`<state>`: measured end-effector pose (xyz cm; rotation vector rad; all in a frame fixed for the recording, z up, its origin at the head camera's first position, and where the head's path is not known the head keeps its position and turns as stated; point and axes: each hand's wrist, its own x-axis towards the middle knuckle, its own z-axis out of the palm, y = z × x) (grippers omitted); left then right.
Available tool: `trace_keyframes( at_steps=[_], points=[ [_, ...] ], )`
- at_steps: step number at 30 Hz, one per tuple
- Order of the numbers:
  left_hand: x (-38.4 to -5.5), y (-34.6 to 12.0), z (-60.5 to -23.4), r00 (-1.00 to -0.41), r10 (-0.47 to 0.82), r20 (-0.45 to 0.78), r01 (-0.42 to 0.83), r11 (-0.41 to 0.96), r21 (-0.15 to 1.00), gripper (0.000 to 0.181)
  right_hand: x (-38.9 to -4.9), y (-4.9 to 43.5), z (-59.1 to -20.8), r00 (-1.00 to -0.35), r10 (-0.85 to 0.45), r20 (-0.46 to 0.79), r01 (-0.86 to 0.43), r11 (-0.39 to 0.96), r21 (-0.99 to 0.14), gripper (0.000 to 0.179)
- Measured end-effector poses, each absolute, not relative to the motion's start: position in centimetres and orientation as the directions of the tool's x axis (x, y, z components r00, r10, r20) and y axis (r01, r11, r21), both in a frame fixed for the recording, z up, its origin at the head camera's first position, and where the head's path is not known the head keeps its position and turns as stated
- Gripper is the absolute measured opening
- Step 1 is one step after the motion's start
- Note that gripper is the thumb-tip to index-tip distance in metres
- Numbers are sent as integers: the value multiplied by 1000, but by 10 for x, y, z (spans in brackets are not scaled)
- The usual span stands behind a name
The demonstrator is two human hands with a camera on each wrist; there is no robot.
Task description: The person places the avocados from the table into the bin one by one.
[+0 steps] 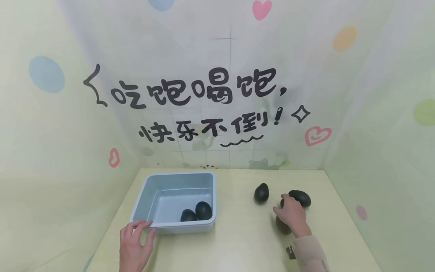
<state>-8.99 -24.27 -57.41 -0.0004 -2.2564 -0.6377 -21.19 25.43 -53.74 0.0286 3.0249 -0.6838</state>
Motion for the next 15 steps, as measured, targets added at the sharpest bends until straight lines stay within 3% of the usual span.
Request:
trace_keyframes(
  at_steps=[15],
  points=[
    [-91,-243,-576,-684,-194,704,211,871,444,27,-205,260,-557,-993,90,-76,115,886,-449,62]
  ],
)
